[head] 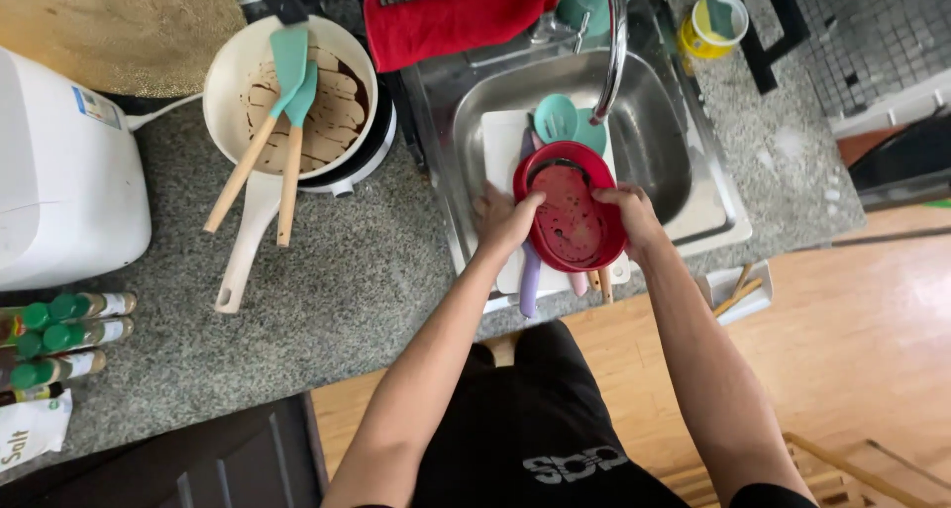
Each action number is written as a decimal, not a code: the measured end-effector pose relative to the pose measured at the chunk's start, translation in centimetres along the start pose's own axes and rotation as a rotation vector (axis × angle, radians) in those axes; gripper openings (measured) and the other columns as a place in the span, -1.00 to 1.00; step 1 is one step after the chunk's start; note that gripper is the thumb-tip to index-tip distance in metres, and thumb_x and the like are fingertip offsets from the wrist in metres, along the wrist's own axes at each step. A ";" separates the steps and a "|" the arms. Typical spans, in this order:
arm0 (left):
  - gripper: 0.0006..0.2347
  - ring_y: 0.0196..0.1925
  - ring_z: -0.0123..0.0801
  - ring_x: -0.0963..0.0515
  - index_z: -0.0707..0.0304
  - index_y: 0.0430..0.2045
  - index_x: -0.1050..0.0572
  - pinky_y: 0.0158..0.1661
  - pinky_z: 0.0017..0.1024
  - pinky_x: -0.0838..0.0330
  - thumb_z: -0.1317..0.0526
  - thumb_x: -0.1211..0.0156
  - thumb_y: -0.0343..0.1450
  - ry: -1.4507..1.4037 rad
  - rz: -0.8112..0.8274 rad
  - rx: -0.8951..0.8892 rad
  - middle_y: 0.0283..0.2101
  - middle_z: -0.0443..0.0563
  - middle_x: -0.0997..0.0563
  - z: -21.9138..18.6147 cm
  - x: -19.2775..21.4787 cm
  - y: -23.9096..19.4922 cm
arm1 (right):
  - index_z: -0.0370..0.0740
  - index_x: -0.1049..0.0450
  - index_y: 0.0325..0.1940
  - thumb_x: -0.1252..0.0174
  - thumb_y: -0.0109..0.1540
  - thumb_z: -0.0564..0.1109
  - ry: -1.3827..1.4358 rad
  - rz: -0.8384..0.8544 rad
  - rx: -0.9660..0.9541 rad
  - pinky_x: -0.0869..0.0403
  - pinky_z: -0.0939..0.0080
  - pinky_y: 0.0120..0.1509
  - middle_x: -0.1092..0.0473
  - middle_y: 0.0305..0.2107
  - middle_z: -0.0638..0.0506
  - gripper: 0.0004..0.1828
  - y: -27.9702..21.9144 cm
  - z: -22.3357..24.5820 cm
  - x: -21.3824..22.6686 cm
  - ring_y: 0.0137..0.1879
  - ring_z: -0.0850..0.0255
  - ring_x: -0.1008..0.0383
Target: The person washes various kitchen utensils and containers in a sink using a sponge and running water. They scrub a red container, a green spatula, a pink knife, a purple knife, and a white cutting board, rinsing each item before placing it aside.
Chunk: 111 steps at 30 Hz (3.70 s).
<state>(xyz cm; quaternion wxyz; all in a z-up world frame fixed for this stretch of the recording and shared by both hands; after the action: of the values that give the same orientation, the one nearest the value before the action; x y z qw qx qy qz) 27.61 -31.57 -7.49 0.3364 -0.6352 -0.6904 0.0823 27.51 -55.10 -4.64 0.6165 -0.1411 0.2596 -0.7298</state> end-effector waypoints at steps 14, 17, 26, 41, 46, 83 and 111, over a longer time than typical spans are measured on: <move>-0.09 0.48 0.43 0.00 0.13 0.41 -0.08 0.38 0.15 0.03 -0.14 -0.21 0.10 0.240 0.058 0.104 0.49 0.39 -0.01 -7.1 -7.1 14.4 | -0.34 -0.45 0.09 -0.10 0.17 -0.14 0.151 0.059 -0.145 -0.59 -0.03 0.02 -0.52 -0.11 -0.15 -0.58 13.7 -4.3 4.2 -0.02 -0.01 -0.56; -0.24 0.40 0.21 -0.26 0.12 0.23 -0.38 0.33 0.01 -0.17 -0.12 -0.19 0.06 0.236 0.099 0.090 0.37 0.30 -0.29 -6.0 -8.4 16.6 | -0.33 -0.40 0.12 -0.10 0.18 -0.15 0.212 0.016 -0.275 -0.62 -0.13 -0.01 -0.50 -0.10 -0.17 -0.57 14.6 -6.1 4.4 -0.02 -0.07 -0.57; -0.23 0.21 -0.04 -0.57 0.17 0.24 -0.41 0.14 -0.31 -0.45 0.06 -0.20 0.00 0.186 0.164 -0.027 0.19 0.29 -0.56 -7.7 -9.1 18.8 | -0.18 -0.33 0.24 -0.16 0.16 -0.11 0.231 -0.013 -0.373 -0.57 -0.22 -0.01 -0.47 0.00 -0.17 -0.45 13.4 -7.8 2.8 0.00 -0.12 -0.55; -0.37 0.49 -0.15 -0.22 0.10 0.33 -0.31 0.43 -0.32 -0.04 0.06 -0.16 0.28 0.517 0.146 -0.318 0.45 0.10 -0.27 -0.5 -13.7 27.6 | 0.01 0.06 0.58 -0.33 0.12 0.14 -0.031 0.079 -0.740 -0.26 -0.31 0.47 -0.08 0.33 -0.42 0.06 17.2 -14.4 3.3 0.43 -0.34 -0.18; -0.43 0.43 -0.15 -0.36 0.03 0.27 -0.41 0.39 -0.29 -0.21 0.08 -0.15 0.27 0.608 0.157 -0.252 0.41 0.03 -0.37 -4.2 -11.5 23.1 | 0.11 0.06 0.53 -0.17 0.07 0.32 -0.286 0.281 -0.814 -0.28 -0.29 0.41 -0.40 0.18 -0.35 0.02 12.4 -7.1 2.8 0.24 -0.18 -0.46; -0.65 0.07 0.28 -0.56 0.21 0.07 -0.42 0.08 0.05 -0.43 0.00 0.09 0.53 0.195 -0.488 -0.025 0.00 0.42 -0.59 -0.9 -4.8 15.2 | -0.27 -0.37 0.32 -0.07 0.27 0.33 0.428 0.222 0.194 -0.31 0.12 0.36 -0.39 0.16 -0.01 -0.26 37.9 5.0 -3.8 0.26 0.15 -0.36; -0.59 0.15 0.14 -0.49 0.30 0.09 -0.45 -0.06 -0.06 -0.52 0.29 -0.26 0.31 0.854 -0.040 -0.430 0.17 0.31 -0.47 1.4 -18.9 12.6 | -0.39 -0.48 -0.44 -0.19 0.34 0.04 -0.928 0.731 0.414 -0.40 0.18 -0.45 -0.40 -0.67 -0.07 -0.56 15.2 3.8 -9.6 -0.55 0.26 -0.45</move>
<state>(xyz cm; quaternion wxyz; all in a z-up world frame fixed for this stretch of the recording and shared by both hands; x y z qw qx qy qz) 36.53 -46.50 -22.13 0.4525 -0.6540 -0.5038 -0.3372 43.99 -48.18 -8.79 0.8893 -0.2231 -0.1505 -0.3698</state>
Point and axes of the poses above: each hand's wrist, its own y-axis towards the middle knuckle, its own x-axis out of the back of the hand, z = x × y, the point moved 6 cm from there along y, towards the middle knuckle
